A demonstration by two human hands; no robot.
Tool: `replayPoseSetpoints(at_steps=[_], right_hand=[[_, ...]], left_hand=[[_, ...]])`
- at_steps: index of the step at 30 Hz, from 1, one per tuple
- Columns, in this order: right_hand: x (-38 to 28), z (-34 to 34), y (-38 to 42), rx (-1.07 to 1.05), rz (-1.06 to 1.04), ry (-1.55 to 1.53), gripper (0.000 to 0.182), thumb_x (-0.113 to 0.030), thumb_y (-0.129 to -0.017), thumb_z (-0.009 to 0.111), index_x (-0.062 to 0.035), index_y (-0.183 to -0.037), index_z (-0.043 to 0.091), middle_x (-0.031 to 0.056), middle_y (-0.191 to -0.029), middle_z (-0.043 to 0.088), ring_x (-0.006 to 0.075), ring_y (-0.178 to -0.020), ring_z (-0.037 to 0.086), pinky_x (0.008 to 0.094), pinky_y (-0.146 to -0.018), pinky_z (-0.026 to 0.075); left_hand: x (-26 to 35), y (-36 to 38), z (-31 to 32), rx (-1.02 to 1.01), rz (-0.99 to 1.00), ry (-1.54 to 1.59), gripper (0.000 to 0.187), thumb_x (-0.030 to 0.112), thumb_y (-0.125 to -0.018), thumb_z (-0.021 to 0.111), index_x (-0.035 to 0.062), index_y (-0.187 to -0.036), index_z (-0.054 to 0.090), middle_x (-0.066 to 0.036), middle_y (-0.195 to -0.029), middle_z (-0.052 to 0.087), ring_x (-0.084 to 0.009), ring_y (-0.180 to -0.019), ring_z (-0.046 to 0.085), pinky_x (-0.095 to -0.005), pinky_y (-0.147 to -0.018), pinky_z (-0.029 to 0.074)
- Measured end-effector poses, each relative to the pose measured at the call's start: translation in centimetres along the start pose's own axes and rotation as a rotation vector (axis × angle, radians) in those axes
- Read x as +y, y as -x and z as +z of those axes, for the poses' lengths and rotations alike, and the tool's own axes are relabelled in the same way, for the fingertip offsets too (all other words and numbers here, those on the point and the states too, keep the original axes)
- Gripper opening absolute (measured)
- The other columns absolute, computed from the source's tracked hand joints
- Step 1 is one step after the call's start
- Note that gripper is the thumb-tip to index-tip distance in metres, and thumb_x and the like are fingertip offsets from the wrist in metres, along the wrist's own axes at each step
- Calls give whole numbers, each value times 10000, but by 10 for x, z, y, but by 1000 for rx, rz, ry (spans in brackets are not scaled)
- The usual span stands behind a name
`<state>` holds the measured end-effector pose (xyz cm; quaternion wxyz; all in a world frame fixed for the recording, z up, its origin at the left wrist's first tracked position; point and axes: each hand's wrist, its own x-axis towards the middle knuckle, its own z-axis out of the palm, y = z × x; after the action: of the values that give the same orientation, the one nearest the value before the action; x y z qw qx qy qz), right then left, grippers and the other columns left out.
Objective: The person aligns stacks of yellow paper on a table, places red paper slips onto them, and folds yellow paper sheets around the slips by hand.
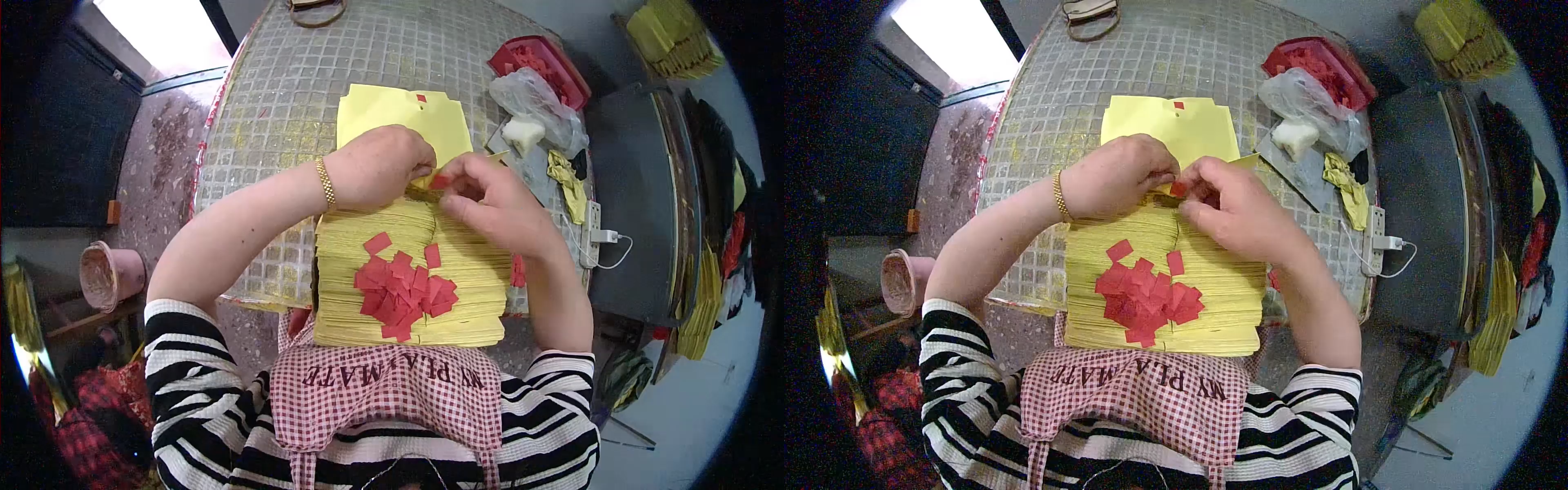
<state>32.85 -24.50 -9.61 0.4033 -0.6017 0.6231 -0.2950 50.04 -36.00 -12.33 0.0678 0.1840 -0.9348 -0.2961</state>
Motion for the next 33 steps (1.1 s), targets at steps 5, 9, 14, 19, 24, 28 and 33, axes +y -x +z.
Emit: replayPoseSetpoints(at_steps=[5, 9, 14, 19, 24, 28, 33], right_hand=[[3, 5, -11, -97, 32, 206, 209, -19, -792, 561, -5, -999, 582, 62, -770, 605, 143, -656, 530, 261, -614, 440], [6, 17, -8, 5, -14, 341, 229, -11, -791, 553, 5, -1018, 576, 76, -774, 618, 143, -656, 544, 264, -608, 447], [4, 19, -3, 187, -38, 300, 273, -14, -778, 550, 17, -1048, 574, 113, -813, 643, 193, -701, 593, 303, -642, 473], [10, 17, -2, 239, 20, 163, 323, -23, -765, 559, 19, -1086, 570, 135, -855, 661, 235, -731, 629, 334, -674, 496], [10, 17, -1, 181, 106, 110, 340, -24, -770, 577, 10, -1107, 565, 125, -869, 663, 205, -712, 623, 313, -666, 496], [8, 17, 1, 176, 119, 64, 337, -16, -776, 587, 8, -1111, 563, 110, -851, 658, 170, -696, 610, 279, -650, 484], [16, 17, 2, 301, -22, -1, 355, 13, -782, 592, 11, -1134, 552, 79, -791, 644, 122, -683, 591, 215, -625, 451]], left_hand=[[-4, 2, 1, -30, 23, 44, 152, 119, -849, 586, -9, -856, 667, -114, -808, 638, -257, -668, 580, -348, -644, 492], [7, 2, -1, -84, -88, 64, 152, 128, -836, 604, -9, -852, 668, -102, -778, 638, -239, -620, 567, -339, -607, 487], [11, 4, 2, -89, -240, 188, 169, 158, -819, 617, 2, -842, 676, -99, -759, 657, -229, -618, 582, -331, -609, 489], [5, 4, 10, 27, -272, 421, 185, 183, -810, 620, 14, -834, 690, -102, -754, 678, -219, -645, 606, -320, -635, 494], [5, 6, 10, 67, -272, 487, 177, 175, -810, 626, 17, -839, 701, -90, -735, 681, -196, -628, 600, -302, -628, 492], [11, 8, 4, 5, -256, 390, 165, 165, -814, 626, 21, -840, 705, -82, -723, 680, -192, -613, 596, -296, -625, 492], [13, 4, 1, -58, -219, 249, 164, 172, -825, 626, 29, -830, 707, -77, -706, 678, -193, -601, 597, -294, -625, 493]])
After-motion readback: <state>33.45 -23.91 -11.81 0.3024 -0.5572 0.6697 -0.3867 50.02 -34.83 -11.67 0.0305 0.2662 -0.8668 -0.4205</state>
